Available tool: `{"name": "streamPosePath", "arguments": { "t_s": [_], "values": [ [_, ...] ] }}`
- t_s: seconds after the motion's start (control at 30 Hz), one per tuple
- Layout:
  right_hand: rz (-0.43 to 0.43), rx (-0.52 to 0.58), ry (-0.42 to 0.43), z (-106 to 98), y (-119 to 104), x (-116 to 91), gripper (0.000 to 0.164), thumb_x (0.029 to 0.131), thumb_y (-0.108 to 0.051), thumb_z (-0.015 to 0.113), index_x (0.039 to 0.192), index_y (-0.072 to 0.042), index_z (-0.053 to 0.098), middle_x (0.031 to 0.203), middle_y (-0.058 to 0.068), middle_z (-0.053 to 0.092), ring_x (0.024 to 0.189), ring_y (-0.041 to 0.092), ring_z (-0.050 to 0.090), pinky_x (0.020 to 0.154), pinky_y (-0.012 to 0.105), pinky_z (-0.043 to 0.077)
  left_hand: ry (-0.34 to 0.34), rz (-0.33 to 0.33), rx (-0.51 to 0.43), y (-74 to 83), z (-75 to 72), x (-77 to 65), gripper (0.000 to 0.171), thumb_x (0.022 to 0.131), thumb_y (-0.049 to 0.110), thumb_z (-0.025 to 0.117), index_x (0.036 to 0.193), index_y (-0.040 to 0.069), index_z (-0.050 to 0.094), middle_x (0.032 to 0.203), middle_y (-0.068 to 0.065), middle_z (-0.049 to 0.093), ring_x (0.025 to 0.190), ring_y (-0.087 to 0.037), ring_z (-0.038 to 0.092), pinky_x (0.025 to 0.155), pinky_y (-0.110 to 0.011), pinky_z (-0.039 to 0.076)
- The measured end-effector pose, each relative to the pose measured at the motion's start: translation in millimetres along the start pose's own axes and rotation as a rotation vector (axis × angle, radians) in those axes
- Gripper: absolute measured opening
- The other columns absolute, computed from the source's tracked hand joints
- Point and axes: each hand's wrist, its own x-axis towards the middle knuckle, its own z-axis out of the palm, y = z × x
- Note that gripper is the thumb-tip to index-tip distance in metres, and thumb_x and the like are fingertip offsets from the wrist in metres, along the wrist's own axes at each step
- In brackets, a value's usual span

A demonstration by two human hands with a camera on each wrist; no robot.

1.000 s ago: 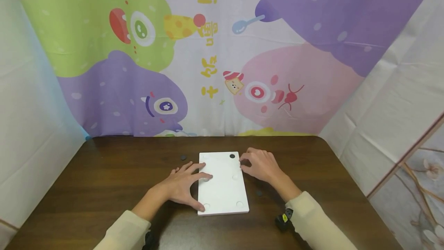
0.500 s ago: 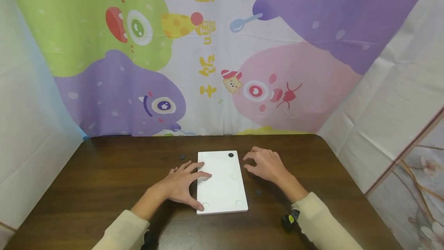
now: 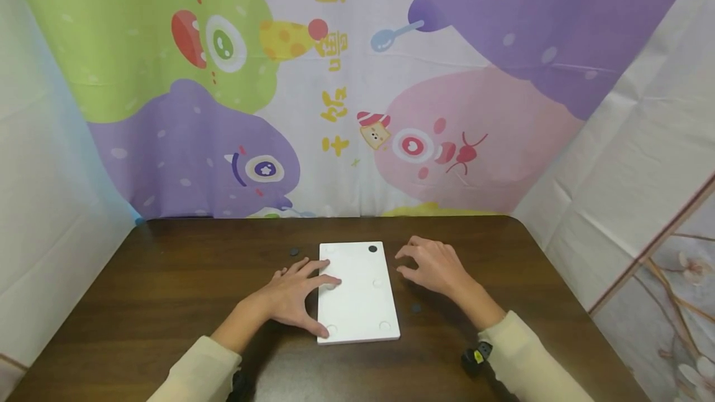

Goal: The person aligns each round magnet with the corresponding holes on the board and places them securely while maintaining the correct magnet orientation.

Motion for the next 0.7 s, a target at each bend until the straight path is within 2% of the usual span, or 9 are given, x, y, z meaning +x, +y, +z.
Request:
{"name": "streamPosePath", "arguments": {
  "t_s": [0.4, 0.7],
  "values": [
    [-0.013, -0.014, -0.036, -9, 2, -8, 0.031, 0.089, -0.03, 0.096, 0.118, -0.022, 0.089, 0.107, 0.0, 0.08, 0.062, 0.004, 0.05, 0.049, 0.019, 0.032, -0.004, -0.001, 0.004, 0.4, -0.2, 1.7, 0.103, 0.075, 0.068, 0.096, 0.163, 0.034, 0.057, 0.185, -0.012, 0.035, 0.169, -0.061, 0.027, 0.118, -0.097, 0.026],
    [-0.007, -0.033, -0.092, -10, 2, -13, 0.04, 0.09, -0.026, 0.095, 0.129, -0.023, 0.085, 0.111, 0.001, 0.078, 0.064, 0.005, 0.049, 0.049, 0.021, 0.032, -0.01, -0.006, 0.003, -0.2, 0.6, 1.4, 0.103, 0.075, 0.069, 0.096, 0.164, 0.034, 0.056, 0.186, -0.012, 0.034, 0.17, -0.06, 0.027, 0.118, -0.097, 0.026]
  ]
}}
